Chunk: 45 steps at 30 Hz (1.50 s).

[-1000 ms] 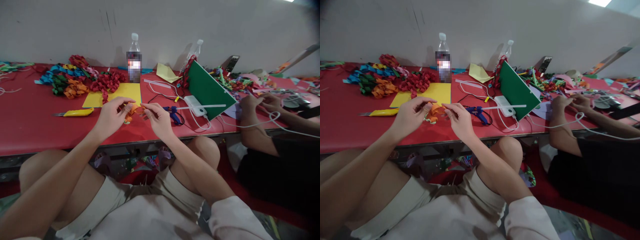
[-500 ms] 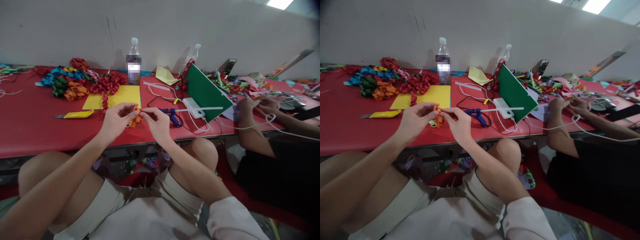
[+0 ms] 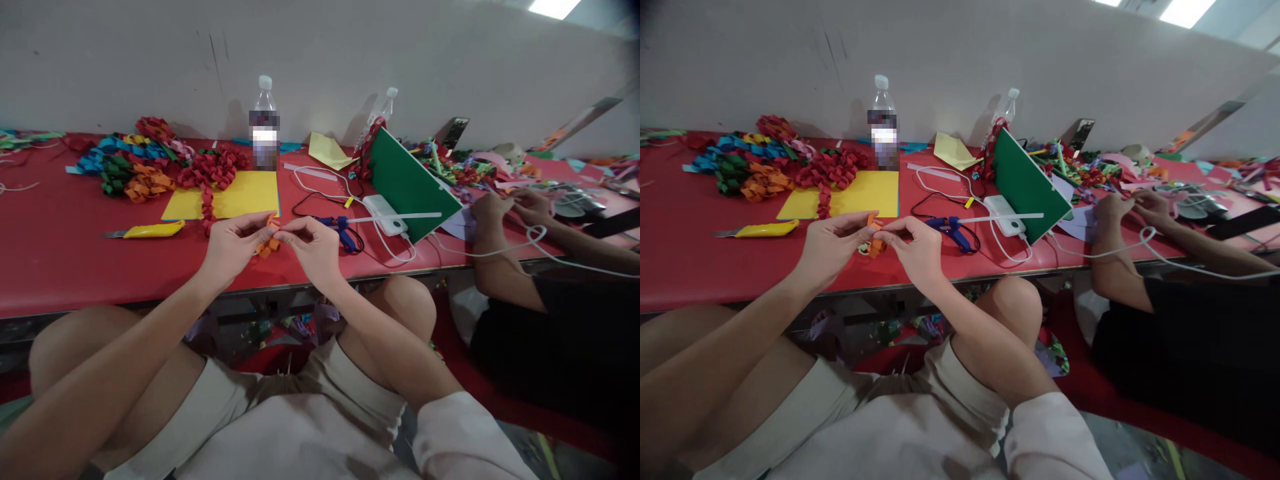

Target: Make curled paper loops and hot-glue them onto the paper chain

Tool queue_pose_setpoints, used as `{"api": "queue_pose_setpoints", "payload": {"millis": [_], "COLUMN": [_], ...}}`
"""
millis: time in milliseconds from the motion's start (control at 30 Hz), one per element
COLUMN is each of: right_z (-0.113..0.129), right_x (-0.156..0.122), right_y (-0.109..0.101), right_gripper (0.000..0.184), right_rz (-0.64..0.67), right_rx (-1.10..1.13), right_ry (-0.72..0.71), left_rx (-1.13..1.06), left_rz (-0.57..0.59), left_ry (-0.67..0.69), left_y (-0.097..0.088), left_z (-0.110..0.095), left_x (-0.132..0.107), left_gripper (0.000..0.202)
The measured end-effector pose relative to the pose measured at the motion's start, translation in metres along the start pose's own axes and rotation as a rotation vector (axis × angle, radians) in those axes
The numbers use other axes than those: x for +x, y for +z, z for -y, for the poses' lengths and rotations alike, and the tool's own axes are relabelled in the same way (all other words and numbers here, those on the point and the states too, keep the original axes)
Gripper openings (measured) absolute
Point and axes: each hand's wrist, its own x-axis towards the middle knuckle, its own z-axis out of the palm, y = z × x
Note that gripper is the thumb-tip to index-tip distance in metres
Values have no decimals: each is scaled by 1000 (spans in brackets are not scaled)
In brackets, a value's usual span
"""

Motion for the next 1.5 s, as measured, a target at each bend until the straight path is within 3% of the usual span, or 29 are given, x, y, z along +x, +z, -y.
{"api": "queue_pose_setpoints", "payload": {"millis": [100,167,300,433,600,767,967,1067,1233,1500], "right_z": [6,12,16,4,-22,-45,-55,-57,-63,-66], "right_x": [2,5,8,5,-2,5,35,44,42,39], "right_y": [-14,-33,-80,-108,-110,-108,-112,-115,-120,-120], "right_gripper": [30,40,50,41,53,67,47,38,36,36], "right_rz": [42,92,275,182,249,226,469,481,517,499], "right_rx": [-148,-402,-970,-1174,-1154,-1121,-923,-814,-665,-663], "right_ry": [-78,-61,176,329,384,311,421,491,464,424], "left_rx": [21,32,-2,-12,55,42,68,55,53,85], "left_rz": [12,-36,-180,-182,-166,-139,-142,-132,-101,-88], "left_ry": [27,69,154,179,167,157,133,136,143,153], "left_y": [-4,-10,-24,-30,-24,-23,-27,-28,-29,-26], "left_z": [-3,-7,-11,-12,-11,-8,-11,-14,-14,-14], "left_x": [3,8,19,24,25,26,23,21,19,21], "left_gripper": [45,41,35,35,38,38,37,36,37,39]}}
